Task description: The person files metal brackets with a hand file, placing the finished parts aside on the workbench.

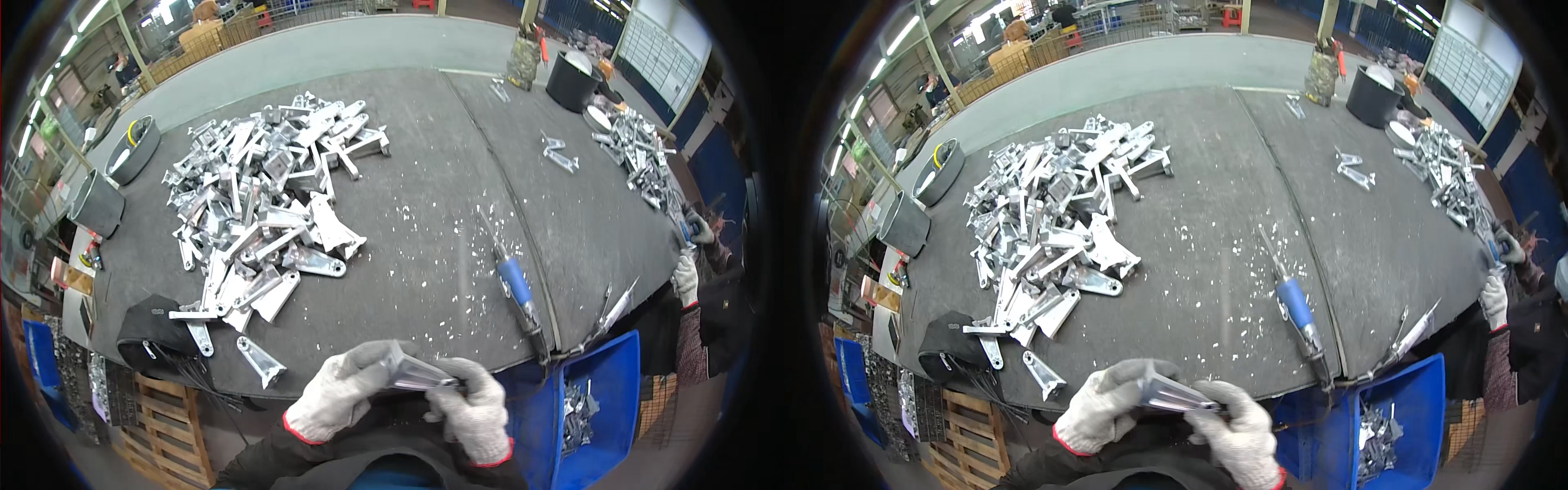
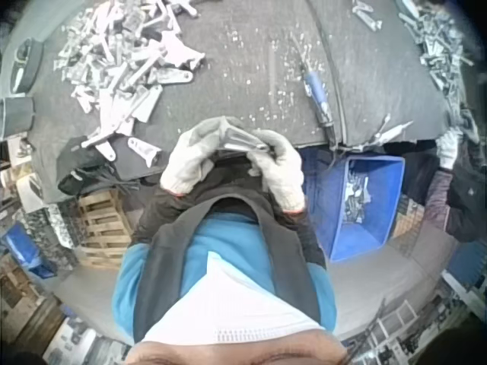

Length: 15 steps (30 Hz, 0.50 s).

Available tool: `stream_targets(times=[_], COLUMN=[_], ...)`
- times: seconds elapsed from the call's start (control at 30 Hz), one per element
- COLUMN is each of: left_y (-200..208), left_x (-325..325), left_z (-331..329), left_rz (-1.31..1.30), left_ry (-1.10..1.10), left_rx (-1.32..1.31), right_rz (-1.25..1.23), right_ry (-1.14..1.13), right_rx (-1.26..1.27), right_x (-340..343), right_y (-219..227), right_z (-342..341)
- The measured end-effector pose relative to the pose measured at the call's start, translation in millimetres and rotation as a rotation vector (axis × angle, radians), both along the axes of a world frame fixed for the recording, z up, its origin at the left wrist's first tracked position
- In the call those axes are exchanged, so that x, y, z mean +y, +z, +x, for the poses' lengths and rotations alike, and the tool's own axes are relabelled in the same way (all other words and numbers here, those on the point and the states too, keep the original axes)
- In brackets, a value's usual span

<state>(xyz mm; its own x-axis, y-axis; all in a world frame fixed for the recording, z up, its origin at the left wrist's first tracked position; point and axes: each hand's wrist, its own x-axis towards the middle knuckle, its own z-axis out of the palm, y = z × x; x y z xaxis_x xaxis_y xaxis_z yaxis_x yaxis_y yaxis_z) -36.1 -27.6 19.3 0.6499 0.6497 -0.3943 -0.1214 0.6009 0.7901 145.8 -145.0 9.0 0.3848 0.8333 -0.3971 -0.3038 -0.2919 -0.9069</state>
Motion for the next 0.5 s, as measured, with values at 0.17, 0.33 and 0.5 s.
stream_targets(times=[0.17, 0.33, 0.5], left_y=[7.4, -11.7, -10.3], left_x=[57.6, 152.6, 160.6], left_z=[-10.1, 8.2, 15.5], left_rz=[1.519, 1.685, 1.650], left_ry=[-0.087, -0.162, -0.142], left_rx=[0.877, 1.443, 1.549], right_rz=[-0.048, 0.052, -0.090], right_ry=[-0.164, -0.341, -0.356], right_rx=[-0.350, -0.656, -0.436], right_x=[4.9, 39.5, 54.0], right_y=[19.4, 7.7, 7.3], right_z=[71.5, 146.7, 180.2])
